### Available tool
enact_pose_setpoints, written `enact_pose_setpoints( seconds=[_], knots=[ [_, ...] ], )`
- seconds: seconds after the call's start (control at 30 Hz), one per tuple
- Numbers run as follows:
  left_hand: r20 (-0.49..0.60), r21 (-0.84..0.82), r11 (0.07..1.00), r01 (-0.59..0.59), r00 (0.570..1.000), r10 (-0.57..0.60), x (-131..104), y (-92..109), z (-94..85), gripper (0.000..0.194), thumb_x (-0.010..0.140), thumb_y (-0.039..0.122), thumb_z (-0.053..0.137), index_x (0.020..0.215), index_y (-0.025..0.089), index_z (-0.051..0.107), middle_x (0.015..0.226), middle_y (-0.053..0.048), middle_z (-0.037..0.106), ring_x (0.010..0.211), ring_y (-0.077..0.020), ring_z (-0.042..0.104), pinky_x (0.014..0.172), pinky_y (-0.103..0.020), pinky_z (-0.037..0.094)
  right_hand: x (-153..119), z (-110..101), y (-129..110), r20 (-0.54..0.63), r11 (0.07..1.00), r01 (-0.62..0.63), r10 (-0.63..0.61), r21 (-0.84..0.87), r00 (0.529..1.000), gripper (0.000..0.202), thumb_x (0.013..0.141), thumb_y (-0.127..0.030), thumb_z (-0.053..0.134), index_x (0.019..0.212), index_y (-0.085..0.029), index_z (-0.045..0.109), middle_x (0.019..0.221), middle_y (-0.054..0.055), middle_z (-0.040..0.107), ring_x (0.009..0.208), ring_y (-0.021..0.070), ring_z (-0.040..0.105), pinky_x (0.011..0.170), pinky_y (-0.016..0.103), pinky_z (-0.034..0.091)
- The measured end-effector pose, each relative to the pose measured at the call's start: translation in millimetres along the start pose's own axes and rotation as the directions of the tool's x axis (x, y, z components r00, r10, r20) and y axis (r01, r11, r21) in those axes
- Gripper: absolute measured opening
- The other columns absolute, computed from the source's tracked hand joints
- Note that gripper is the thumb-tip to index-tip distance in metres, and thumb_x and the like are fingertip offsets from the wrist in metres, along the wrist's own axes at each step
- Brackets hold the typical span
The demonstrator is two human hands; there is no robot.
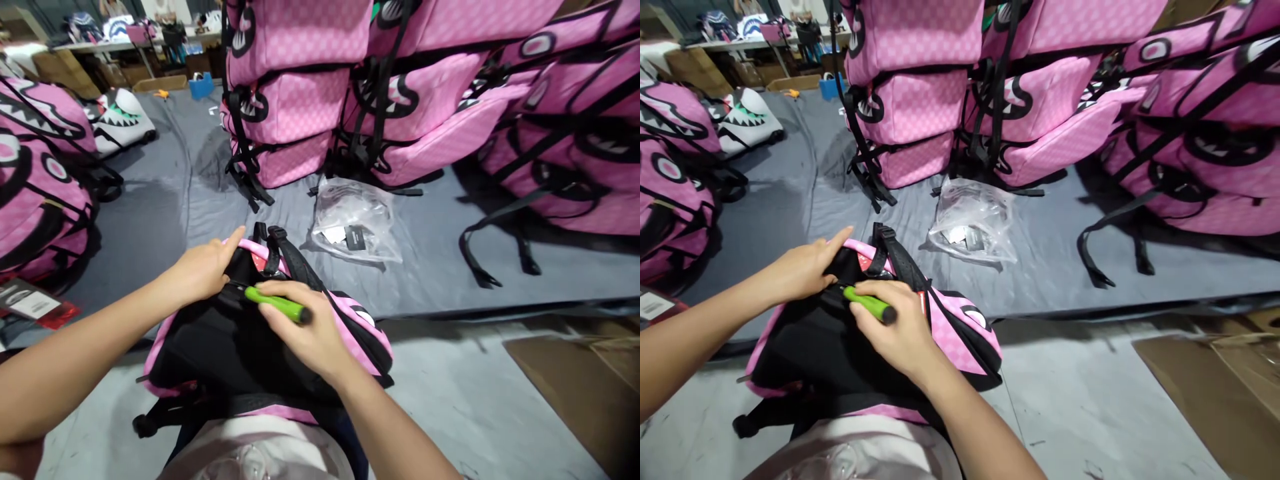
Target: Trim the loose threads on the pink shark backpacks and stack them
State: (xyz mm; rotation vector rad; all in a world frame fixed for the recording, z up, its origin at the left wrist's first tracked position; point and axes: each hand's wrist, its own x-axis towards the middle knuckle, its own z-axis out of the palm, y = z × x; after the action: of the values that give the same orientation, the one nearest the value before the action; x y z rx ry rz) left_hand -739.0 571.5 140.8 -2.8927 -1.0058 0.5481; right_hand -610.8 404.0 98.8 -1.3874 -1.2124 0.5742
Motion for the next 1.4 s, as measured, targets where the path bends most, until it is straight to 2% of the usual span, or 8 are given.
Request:
enact_pose_setpoints(
  seconds=[0.17,0.27,0.37,0.6,0.93,1.03,1.17,1.4],
  knots=[
    [0.016,-0.008,1.000,0.018,1.000,-0.018,3.5,-1.2,1.9,0.092,0.086,0.027,0.056,0.157,0.021,-0.002,0.120,-0.014,0.060,0.100,-0.0266,0.066,0.075,-0.030,0.050,22.0,-83.7,43.6,-0.561,0.966,-0.042,-0.113,-0.256,0.820,0.021,0.090,-0.019,0.048,0.110,-0.022,0.055,0.104,0.009,0.072,0.100,0.0229,0.070,0.092,0.043,0.054],
    [0.018,-0.012,1.000,0.017,1.000,-0.017,4.4,-1.2,2.3,0.092,0.086,0.027,0.056,0.157,0.021,-0.002,0.119,-0.014,0.060,0.097,-0.0258,0.067,0.075,-0.030,0.050,53.6,-117.0,108.3,-0.492,0.591,-0.464,0.127,-0.660,0.861,0.031,0.090,-0.021,0.044,0.116,-0.013,0.059,0.102,0.015,0.071,0.095,0.0264,0.069,0.086,0.040,0.052],
    [-0.002,-0.019,1.000,0.013,1.000,-0.013,3.6,-0.3,2.5,0.090,0.086,0.024,0.055,0.158,0.020,0.001,0.118,-0.014,0.061,0.097,-0.0258,0.067,0.075,-0.030,0.050,82.5,-129.4,157.3,-0.447,0.275,-0.533,0.318,-0.800,0.836,0.038,0.095,-0.032,0.047,0.121,-0.009,0.062,0.116,0.023,0.067,0.102,0.0312,0.067,0.084,0.039,0.050],
    [0.003,-0.037,0.999,0.012,1.000,-0.012,4.3,0.2,2.6,0.091,0.085,0.022,0.059,0.157,0.019,0.004,0.120,-0.015,0.061,0.103,-0.0267,0.066,0.079,-0.031,0.050,98.7,-126.7,181.0,-0.367,0.194,-0.470,0.402,-0.861,0.839,0.030,0.093,-0.017,0.048,0.112,-0.006,0.068,0.106,0.026,0.070,0.101,0.0304,0.069,0.083,0.035,0.048],
    [-0.023,-0.068,0.998,0.017,1.000,-0.018,3.1,-1.1,1.8,0.090,0.085,0.030,0.063,0.156,0.022,0.009,0.122,-0.014,0.061,0.105,-0.0271,0.066,0.080,-0.030,0.050,71.6,-139.5,133.8,-0.375,0.222,-0.475,0.376,-0.851,0.847,0.032,0.092,-0.028,0.049,0.107,-0.012,0.072,0.104,0.022,0.072,0.096,0.0326,0.070,0.074,0.036,0.049],
    [-0.041,-0.105,0.994,0.002,0.999,-0.006,0.0,-1.3,-0.3,0.089,0.086,0.032,0.064,0.156,0.022,0.011,0.121,-0.014,0.061,0.106,-0.0270,0.066,0.081,-0.030,0.050,53.6,-130.1,94.3,-0.355,0.463,-0.447,0.275,-0.765,0.894,0.035,0.089,-0.036,0.054,0.111,-0.013,0.070,0.082,0.013,0.073,0.079,0.0290,0.071,0.068,0.035,0.051],
    [0.035,-0.100,0.995,0.003,0.999,0.000,-0.7,1.0,-7.0,0.103,0.081,0.031,0.071,0.158,0.020,0.004,0.125,-0.018,0.059,0.108,-0.0295,0.065,0.081,-0.032,0.051,30.3,-91.9,40.7,-0.275,0.860,-0.167,0.033,-0.481,0.961,0.031,0.083,-0.046,0.061,0.097,-0.020,0.071,0.077,0.003,0.073,0.068,0.0219,0.070,0.063,0.032,0.053],
    [-0.098,-0.160,0.986,0.045,0.993,-0.062,-4.4,4.1,4.4,0.102,0.082,0.026,0.070,0.159,0.022,0.002,0.130,-0.020,0.057,0.104,-0.0327,0.068,0.082,-0.039,0.053,23.2,-8.9,22.3,0.111,0.769,0.194,-0.160,-0.609,0.981,0.023,0.088,-0.020,0.051,0.099,-0.021,0.071,0.092,0.007,0.076,0.083,0.0216,0.071,0.069,0.030,0.050]
  ],
)
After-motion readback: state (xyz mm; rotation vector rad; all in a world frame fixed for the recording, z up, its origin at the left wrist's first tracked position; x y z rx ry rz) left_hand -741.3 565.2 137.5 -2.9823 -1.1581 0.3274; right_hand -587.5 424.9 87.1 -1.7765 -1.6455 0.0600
